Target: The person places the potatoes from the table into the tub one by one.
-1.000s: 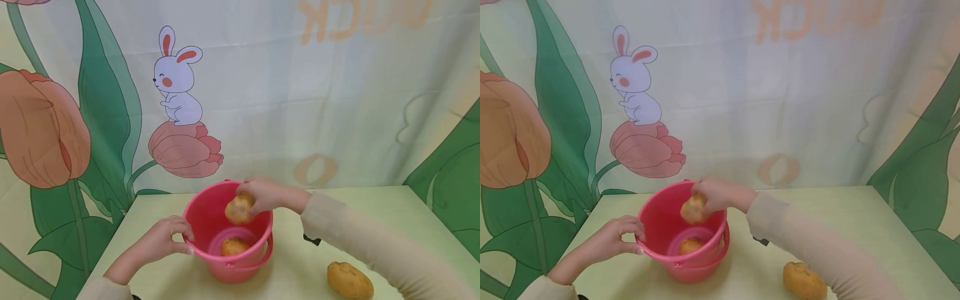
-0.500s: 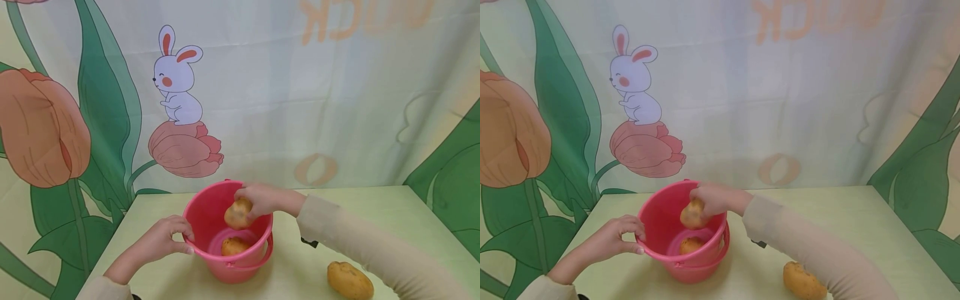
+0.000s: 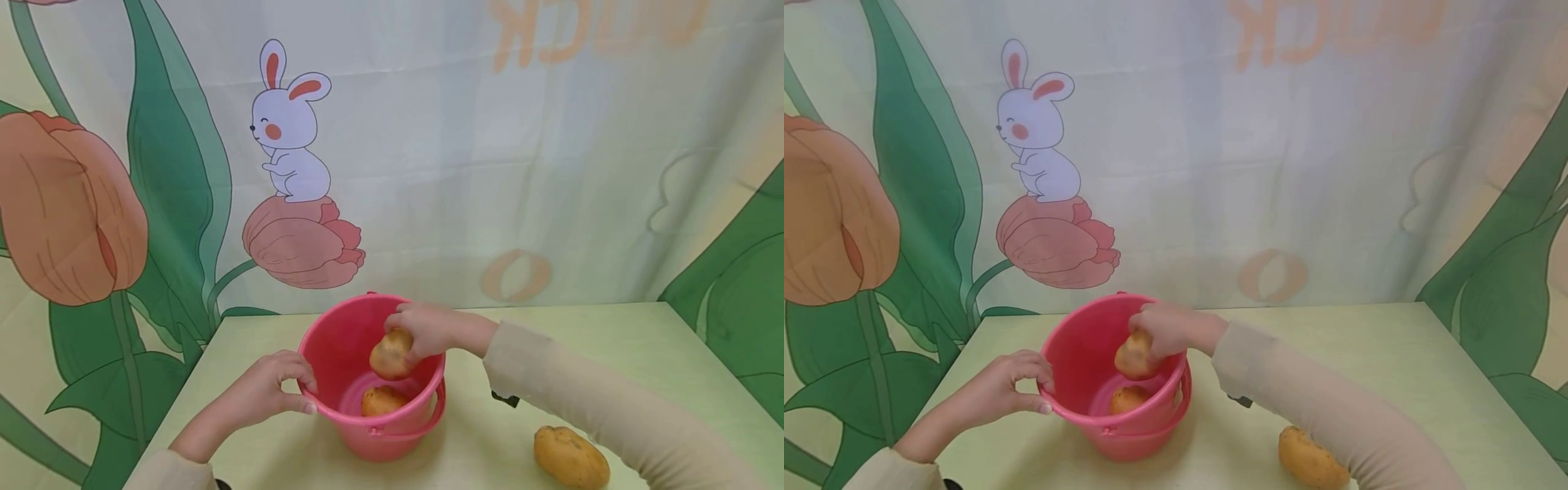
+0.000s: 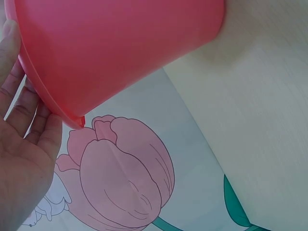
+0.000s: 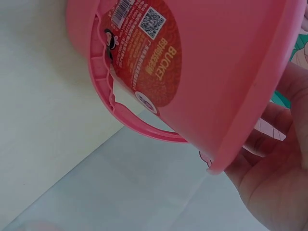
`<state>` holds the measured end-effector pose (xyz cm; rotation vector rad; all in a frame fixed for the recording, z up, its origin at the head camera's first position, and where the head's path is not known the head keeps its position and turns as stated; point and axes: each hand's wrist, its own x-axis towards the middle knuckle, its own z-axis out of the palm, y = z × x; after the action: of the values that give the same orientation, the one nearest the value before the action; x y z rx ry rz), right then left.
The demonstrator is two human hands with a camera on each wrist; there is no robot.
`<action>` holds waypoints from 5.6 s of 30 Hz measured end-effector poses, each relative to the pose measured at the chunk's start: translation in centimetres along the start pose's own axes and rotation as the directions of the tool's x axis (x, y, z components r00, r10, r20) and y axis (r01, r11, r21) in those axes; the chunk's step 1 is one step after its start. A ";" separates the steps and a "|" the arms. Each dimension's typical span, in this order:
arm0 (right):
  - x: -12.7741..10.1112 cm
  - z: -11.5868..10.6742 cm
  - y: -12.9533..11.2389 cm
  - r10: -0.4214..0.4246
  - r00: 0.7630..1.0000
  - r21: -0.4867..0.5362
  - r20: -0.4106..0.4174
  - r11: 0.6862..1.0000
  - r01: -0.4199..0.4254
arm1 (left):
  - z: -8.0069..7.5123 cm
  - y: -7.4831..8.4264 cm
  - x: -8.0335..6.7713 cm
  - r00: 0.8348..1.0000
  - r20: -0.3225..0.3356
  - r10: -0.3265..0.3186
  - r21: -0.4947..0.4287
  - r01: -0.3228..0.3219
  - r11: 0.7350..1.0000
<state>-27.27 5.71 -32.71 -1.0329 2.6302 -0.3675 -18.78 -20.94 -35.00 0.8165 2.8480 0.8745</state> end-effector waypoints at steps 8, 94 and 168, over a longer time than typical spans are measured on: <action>0.2 0.2 -0.1 0.014 1.000 -0.018 0.001 1.000 -0.014 | -0.2 0.1 0.0 1.000 0.006 0.008 -0.002 -0.008 1.000; -0.6 0.6 -0.7 -0.013 1.000 -0.155 -0.004 0.988 0.012 | 0.3 0.1 0.0 1.000 -0.010 0.017 0.014 -0.016 1.000; -7.9 -1.8 1.2 -0.249 0.943 -0.103 -0.221 0.967 0.231 | 0.3 0.4 -0.1 1.000 -0.011 0.027 0.002 -0.026 1.000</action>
<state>-23.08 12.26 -30.06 -1.4225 2.7437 -0.4709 -18.46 -20.54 -34.98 0.8542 2.8540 0.8827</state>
